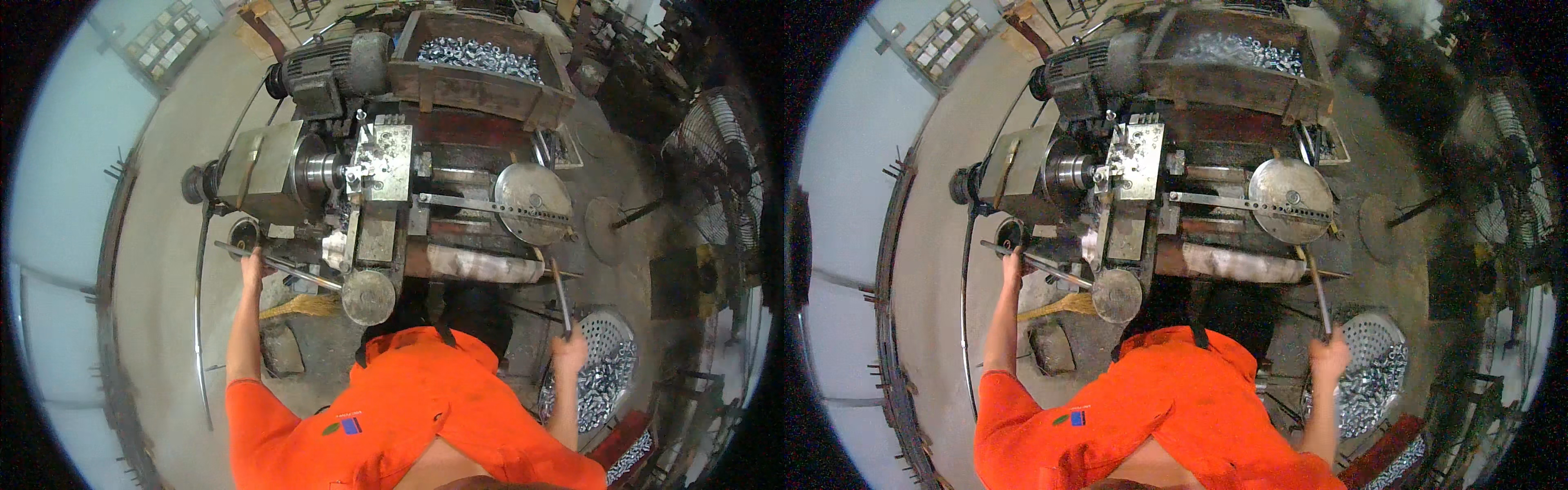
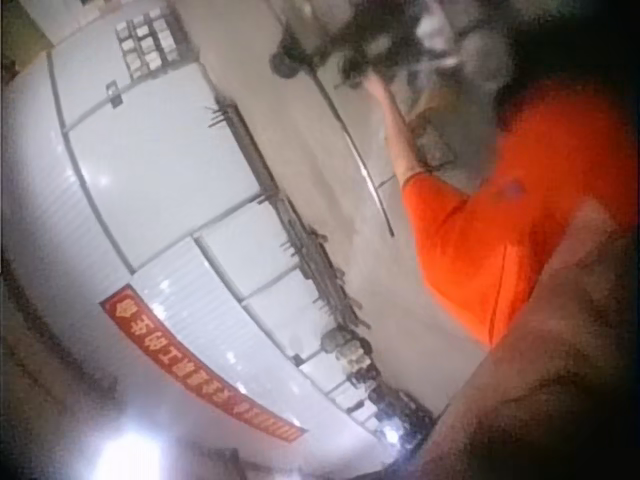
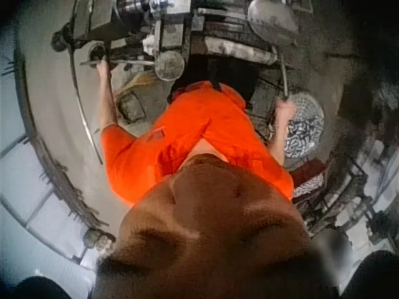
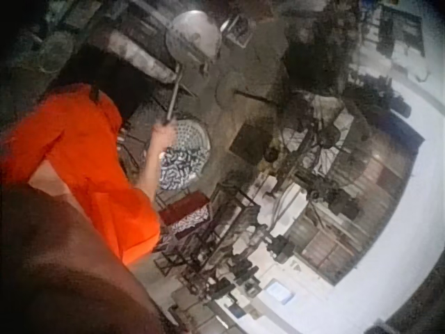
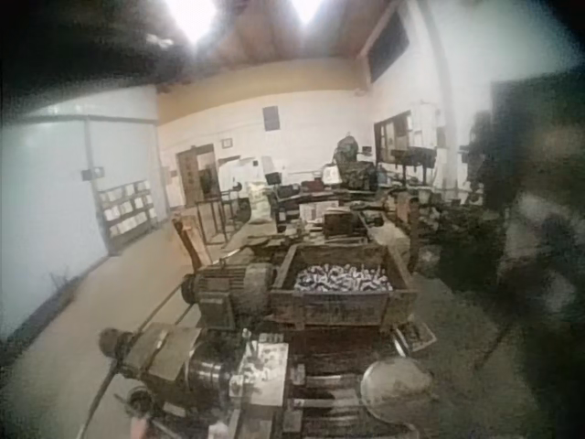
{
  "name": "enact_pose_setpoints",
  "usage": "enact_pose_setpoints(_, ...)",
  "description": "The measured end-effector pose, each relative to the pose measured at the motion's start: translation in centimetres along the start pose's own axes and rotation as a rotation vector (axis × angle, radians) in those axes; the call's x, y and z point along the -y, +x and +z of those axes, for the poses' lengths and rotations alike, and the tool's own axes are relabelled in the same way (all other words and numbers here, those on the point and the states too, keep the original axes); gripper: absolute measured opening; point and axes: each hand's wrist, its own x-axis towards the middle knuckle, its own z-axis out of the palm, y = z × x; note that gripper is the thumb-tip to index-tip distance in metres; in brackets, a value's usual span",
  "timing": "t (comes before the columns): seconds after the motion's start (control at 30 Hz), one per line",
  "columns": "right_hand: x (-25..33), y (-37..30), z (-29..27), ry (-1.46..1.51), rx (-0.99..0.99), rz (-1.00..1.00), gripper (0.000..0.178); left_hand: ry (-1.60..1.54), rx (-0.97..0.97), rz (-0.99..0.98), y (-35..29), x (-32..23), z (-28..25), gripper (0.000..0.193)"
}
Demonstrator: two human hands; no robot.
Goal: The person operates a metal turning machine in a workshop, repeatedly inserting small metal parts into the machine and using a long metal rod to manipulate the components. The person removes processed parts and places them into a perforated metal basket. The cycle of loading, operating, and unloading continues throughout the clip.
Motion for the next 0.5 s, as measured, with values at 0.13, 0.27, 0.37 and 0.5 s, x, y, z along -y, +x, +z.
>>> enact_pose_setpoints(0.13,-5.5,8.5,-1.4,-0.441,-0.034,-0.109,0.043,-0.026,0.016,0.032,0.2,0.6,0.3,0.027)
enact_pose_setpoints(0.27,-6.7,17.7,-1.3,-0.602,-0.122,-0.015,0.051,-0.057,0.062,0.026,-0.3,0.4,1.3,0.033)
enact_pose_setpoints(0.37,-5.6,19.1,0.8,-0.529,-0.302,0.047,0.061,-0.175,0.150,-0.024,-0.1,0.0,0.6,0.043)
enact_pose_setpoints(0.5,2.1,13.0,3.4,-0.169,-0.504,-0.242,0.073,-0.200,0.068,0.032,1.3,5.8,-2.9,0.046)
